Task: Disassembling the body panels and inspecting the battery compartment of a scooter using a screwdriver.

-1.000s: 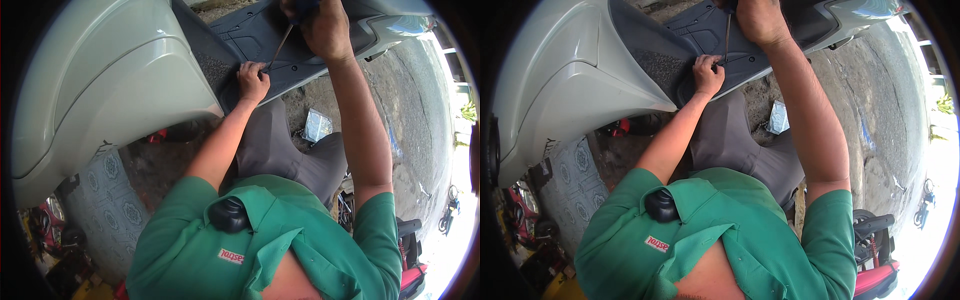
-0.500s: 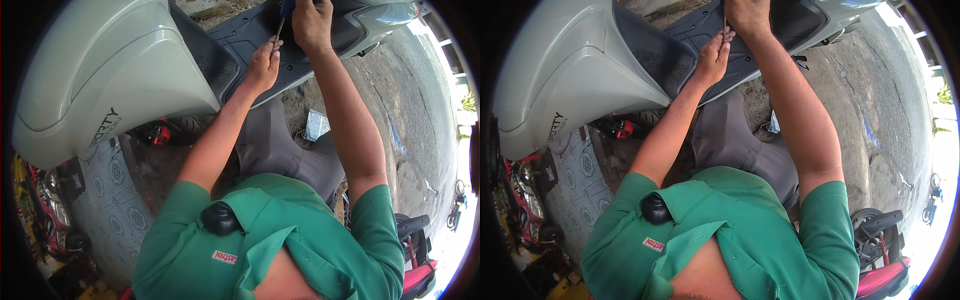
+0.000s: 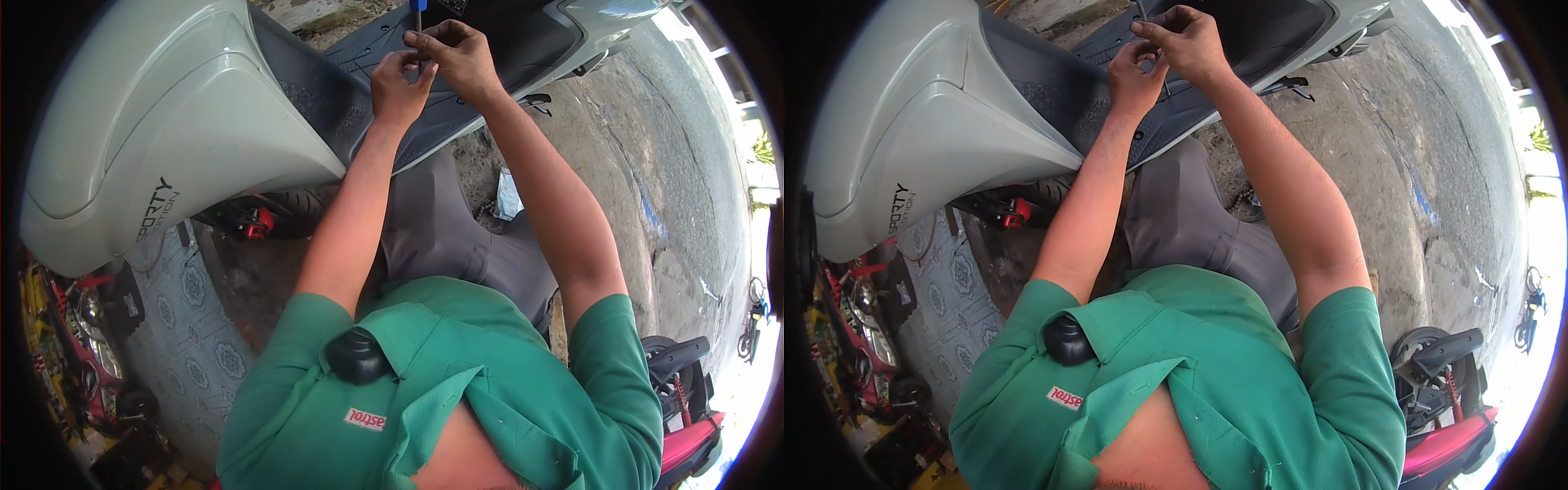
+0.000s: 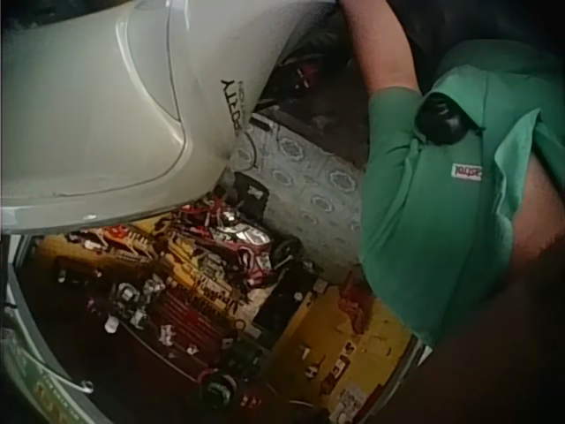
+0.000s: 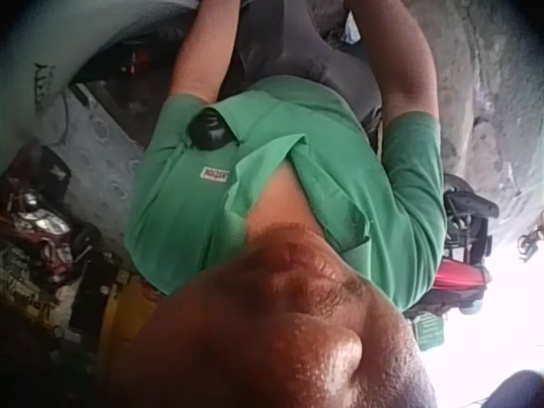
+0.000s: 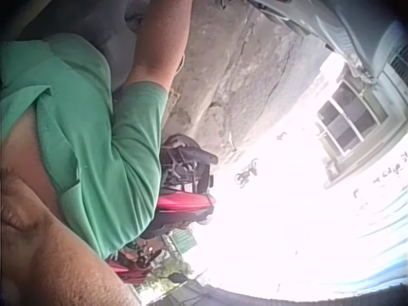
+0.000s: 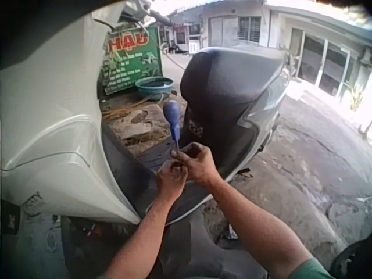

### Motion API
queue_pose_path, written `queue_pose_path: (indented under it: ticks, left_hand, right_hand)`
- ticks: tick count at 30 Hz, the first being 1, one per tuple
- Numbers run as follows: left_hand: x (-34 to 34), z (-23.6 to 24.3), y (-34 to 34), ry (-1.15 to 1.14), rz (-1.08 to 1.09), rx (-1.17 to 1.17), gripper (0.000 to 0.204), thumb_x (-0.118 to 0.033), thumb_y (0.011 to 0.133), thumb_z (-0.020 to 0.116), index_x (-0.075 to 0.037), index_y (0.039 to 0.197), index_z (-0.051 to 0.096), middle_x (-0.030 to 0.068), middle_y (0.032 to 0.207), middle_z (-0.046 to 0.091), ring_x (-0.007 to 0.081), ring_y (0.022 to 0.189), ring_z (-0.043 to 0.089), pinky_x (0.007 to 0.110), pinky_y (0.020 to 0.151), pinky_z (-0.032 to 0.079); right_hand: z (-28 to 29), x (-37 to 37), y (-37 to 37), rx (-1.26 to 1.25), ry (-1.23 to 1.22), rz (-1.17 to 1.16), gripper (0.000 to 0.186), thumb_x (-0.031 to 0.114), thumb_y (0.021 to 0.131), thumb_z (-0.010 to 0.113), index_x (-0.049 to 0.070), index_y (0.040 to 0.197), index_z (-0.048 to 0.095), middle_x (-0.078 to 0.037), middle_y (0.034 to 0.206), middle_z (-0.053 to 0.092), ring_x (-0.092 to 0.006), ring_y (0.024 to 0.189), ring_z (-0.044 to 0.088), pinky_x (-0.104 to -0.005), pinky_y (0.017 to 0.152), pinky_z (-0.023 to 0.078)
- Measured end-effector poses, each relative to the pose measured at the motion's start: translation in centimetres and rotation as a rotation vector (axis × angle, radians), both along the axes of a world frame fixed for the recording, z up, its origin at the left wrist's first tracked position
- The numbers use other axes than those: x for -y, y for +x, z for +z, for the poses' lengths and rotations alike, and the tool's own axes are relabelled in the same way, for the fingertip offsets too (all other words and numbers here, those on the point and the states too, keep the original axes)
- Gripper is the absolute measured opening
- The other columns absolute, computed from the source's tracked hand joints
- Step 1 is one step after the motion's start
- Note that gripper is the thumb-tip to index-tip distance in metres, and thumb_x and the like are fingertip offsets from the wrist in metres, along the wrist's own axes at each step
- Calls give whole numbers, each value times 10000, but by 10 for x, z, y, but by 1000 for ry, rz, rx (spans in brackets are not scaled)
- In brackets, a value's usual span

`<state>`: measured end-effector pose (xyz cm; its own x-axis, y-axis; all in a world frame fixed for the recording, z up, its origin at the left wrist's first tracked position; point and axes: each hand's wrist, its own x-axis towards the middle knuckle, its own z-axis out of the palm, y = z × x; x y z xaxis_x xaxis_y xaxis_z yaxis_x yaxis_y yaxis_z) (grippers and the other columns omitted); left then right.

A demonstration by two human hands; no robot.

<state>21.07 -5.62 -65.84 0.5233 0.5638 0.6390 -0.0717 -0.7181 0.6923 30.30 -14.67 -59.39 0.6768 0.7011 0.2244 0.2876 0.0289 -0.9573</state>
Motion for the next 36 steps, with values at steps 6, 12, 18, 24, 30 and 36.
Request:
queue_pose_path:
  ticks: [6, 12, 18, 24, 30, 36]
  left_hand:
    - [1, -15, -5, -127, -134, -95, 166, -157, 936, 691, 2, 986, 699, 141, 896, 751, 245, 824, 741, 377, 732, 559]
    - [0, -19, 1, -124, -67, -104, 172, -156, 965, 633, 0, 999, 697, 155, 900, 746, 284, 857, 747, 404, 769, 564]
    - [0, -28, -10, -103, -140, -176, 173, -177, 905, 724, -23, 984, 726, 129, 875, 761, 273, 832, 749, 392, 775, 577]
    - [1, -25, 0, -129, -3, -423, 305, -208, 797, 832, -33, 1025, 730, 158, 1003, 728, 327, 915, 714, 427, 849, 569]
    - [-5, -87, -20, -19, 41, -654, 379, -224, 800, 833, -71, 1134, 736, 172, 1153, 663, 343, 1076, 662, 447, 948, 541]
    - [-1, -85, -16, -44, 57, -738, 338, -260, 854, 795, -177, 1177, 743, 134, 1096, 643, 341, 1076, 649, 450, 942, 542]
  right_hand:
    - [-9, 0, 2, -160, 188, 102, 357, 218, 951, 777, -35, 1174, 662, -97, 992, 738, -124, 879, 690, -289, 757, 571]
    - [-13, -3, -12, 32, 177, -69, 306, 209, 984, 734, -36, 1156, 672, -89, 982, 736, -108, 828, 690, -278, 717, 576]
    - [-4, 11, -13, -243, 45, -18, 305, 189, 974, 745, -40, 1150, 649, -90, 991, 730, -130, 888, 700, -306, 786, 587]
    - [-15, 12, -16, -148, 234, -41, 339, 192, 910, 817, -69, 1065, 667, -136, 985, 747, -155, 787, 715, -303, 697, 595]
    - [-21, 14, -5, -296, 196, 9, 389, 219, 924, 805, -76, 1123, 646, -154, 1057, 734, -171, 809, 720, -310, 719, 600]
    - [-15, 20, -21, -261, 279, -33, 319, 240, 977, 744, -9, 1161, 666, -99, 1055, 757, -137, 846, 714, -276, 772, 551]
